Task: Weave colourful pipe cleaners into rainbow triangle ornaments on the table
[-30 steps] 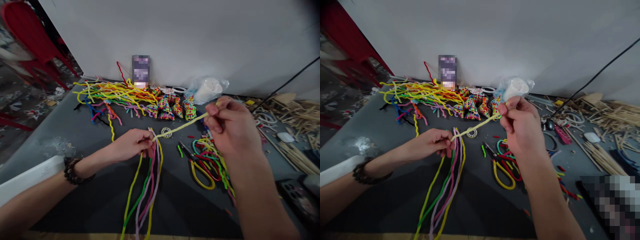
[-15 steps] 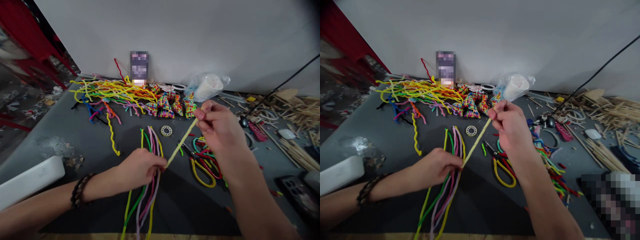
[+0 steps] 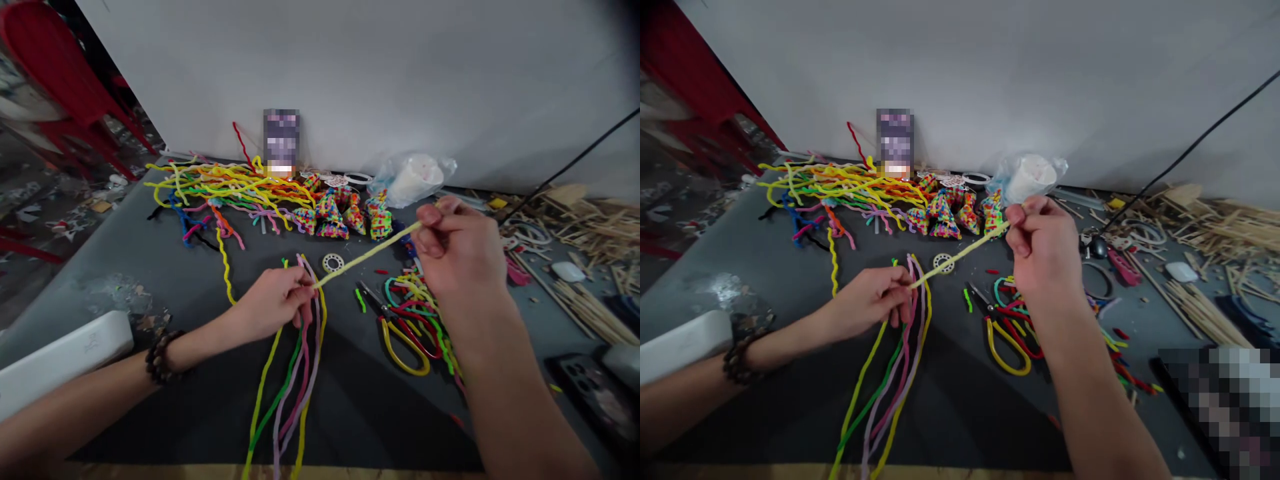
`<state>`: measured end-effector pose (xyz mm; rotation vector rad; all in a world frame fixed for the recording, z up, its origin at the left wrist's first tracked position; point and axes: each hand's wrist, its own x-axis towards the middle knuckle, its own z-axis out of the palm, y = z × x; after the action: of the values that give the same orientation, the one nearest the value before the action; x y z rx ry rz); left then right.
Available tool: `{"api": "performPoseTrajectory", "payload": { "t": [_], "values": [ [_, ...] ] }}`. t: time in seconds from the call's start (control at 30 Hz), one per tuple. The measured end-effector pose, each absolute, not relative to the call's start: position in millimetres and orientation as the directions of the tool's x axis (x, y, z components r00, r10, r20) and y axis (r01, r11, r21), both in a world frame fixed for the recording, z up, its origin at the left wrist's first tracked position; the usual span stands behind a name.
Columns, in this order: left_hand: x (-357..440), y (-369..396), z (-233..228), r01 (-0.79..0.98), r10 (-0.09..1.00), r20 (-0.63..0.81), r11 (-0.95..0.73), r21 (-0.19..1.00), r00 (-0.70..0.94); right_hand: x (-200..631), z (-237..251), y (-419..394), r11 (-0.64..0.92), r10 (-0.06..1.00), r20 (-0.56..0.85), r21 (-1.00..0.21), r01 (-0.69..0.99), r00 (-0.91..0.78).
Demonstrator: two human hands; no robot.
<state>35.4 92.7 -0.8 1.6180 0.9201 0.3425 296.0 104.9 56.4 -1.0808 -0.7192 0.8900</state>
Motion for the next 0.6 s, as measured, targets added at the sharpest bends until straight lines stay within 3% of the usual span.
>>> {"api": "performPoseTrajectory", "payload": {
  "t": [0.13, 0.27, 0.37, 0.47, 0.6],
  "values": [
    [28.1, 116.7, -7.2, 0.474, 0.805, -0.224, -0.080, 0.877, 0.550, 273.0, 71.9, 89.2, 0.214, 0.903, 0.089, -0.942, -0.260, 0.420],
    [23.3, 123.0, -7.8, 0.444, 0.800, -0.017, -0.315, 0.839, 0.599, 257.9, 85.4, 77.4, 0.258, 0.906, 0.136, -0.928, -0.270, 0.401],
    [24.6, 118.6, -5.3, 0.425, 0.784, 0.106, -0.438, 0.792, 0.611, 265.3, 86.3, 80.5, 0.369, 0.845, 0.217, -0.899, -0.238, 0.489],
    [27.5, 112.1, -4.0, 0.414, 0.782, 0.145, -0.466, 0.782, 0.606, 279.0, 80.4, 89.1, 0.431, 0.785, 0.269, -0.885, -0.179, 0.559],
    [29.5, 106.0, -6.5, 0.421, 0.751, 0.147, -0.507, 0.752, 0.643, 292.6, 72.6, 95.7, 0.396, 0.798, 0.246, -0.902, -0.171, 0.549]
  ]
}}
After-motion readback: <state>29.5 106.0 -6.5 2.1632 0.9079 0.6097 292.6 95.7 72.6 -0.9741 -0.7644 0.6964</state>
